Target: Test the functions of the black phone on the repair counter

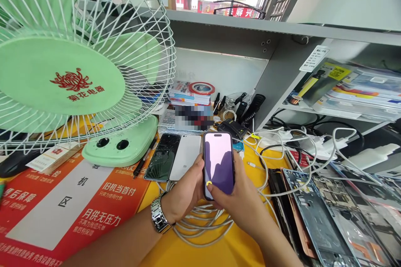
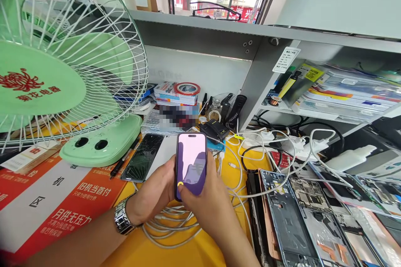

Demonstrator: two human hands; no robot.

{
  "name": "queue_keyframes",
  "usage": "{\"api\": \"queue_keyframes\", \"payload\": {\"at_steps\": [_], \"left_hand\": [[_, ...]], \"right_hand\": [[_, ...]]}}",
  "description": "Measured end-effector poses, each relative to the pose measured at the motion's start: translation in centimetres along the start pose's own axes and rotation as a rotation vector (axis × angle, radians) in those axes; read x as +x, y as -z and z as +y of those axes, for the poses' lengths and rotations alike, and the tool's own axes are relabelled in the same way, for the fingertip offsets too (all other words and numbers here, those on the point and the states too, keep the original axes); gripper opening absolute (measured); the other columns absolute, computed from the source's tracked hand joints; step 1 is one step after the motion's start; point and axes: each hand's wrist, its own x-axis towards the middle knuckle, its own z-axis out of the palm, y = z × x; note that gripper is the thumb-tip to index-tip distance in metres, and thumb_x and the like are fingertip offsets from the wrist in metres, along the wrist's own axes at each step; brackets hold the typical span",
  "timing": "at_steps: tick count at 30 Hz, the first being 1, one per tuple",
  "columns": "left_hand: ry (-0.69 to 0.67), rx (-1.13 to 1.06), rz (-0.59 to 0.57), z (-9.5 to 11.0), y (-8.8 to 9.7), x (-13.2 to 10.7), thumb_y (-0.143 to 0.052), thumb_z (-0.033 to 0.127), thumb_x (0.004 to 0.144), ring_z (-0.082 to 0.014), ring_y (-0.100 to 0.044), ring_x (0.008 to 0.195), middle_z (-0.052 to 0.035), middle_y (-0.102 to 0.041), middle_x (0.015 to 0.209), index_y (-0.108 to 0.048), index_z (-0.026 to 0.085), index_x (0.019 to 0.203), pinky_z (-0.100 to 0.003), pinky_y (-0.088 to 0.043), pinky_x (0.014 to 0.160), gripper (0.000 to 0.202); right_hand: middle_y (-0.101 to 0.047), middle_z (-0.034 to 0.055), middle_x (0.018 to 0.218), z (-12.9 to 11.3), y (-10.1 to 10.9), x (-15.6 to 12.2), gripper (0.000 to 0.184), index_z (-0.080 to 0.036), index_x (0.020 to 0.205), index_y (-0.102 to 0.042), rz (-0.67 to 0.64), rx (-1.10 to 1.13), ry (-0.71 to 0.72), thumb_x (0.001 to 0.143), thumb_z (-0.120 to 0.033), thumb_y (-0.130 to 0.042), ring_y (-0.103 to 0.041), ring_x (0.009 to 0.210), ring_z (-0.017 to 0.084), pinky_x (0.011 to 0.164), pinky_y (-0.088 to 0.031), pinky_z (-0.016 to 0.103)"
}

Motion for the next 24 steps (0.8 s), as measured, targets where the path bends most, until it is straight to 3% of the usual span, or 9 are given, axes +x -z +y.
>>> {"api": "queue_keyframes", "payload": {"at_steps": [3,6,11,17,24], "left_hand": [[0.043,0.039,-0.021,0.0,0.0,-0.2,-0.035,0.049,0.096,-0.0247,-0.059,0.097,-0.0119,-0.052,0.132,-0.028,0.031,0.149,-0.031,-0.055,0.065,0.056],[0.142,0.118,-0.099,-0.4,0.2,-0.6,-0.041,0.051,0.094,-0.0214,-0.061,0.086,-0.0113,-0.053,0.13,-0.025,0.037,0.149,-0.027,-0.053,0.056,0.058],[0.237,0.254,-0.209,-0.9,0.6,-0.9,-0.043,0.055,0.092,-0.0172,-0.062,0.078,-0.0118,-0.057,0.121,-0.026,0.037,0.148,-0.024,-0.054,0.055,0.061],[0.262,0.365,-0.204,-0.4,0.4,-0.9,-0.044,0.06,0.09,-0.0142,-0.063,0.075,-0.011,-0.057,0.12,-0.028,0.038,0.147,-0.022,-0.055,0.054,0.063],[0.287,0.296,-0.146,-0.6,0.4,-1.1,-0.045,0.056,0.091,-0.0177,-0.064,0.082,-0.0118,-0.056,0.123,-0.024,0.039,0.149,-0.023,-0.055,0.055,0.064]], "right_hand": [[-0.064,0.0106,0.112,-0.1,-0.1,0.1,0.076,-0.021,0.141,-0.033,0.067,0.032,-0.042,0.074,-0.032,-0.066,-0.065,0.089,0.027,0.077,-0.052,0.041],[-0.066,0.0089,0.103,0.0,0.0,0.4,0.055,-0.019,0.125,-0.049,0.245,0.098,-0.056,0.076,-0.039,-0.064,-0.065,0.088,0.026,0.08,-0.051,0.041],[-0.063,0.0124,0.112,-0.1,0.8,0.7,0.058,-0.018,0.125,-0.051,0.47,0.174,-0.121,0.077,-0.049,-0.063,-0.062,0.096,0.028,0.081,-0.049,0.041],[-0.066,0.0093,0.1,-0.3,1.1,0.5,0.053,-0.019,0.12,-0.055,0.491,0.158,-0.105,0.078,-0.049,-0.063,-0.064,0.086,0.026,0.077,-0.049,0.04],[-0.063,0.0104,0.111,0.7,0.8,0.8,0.066,-0.02,0.129,-0.049,0.366,0.179,-0.04,0.071,-0.047,-0.068,-0.062,0.094,0.027,0.082,-0.049,0.043]]}}
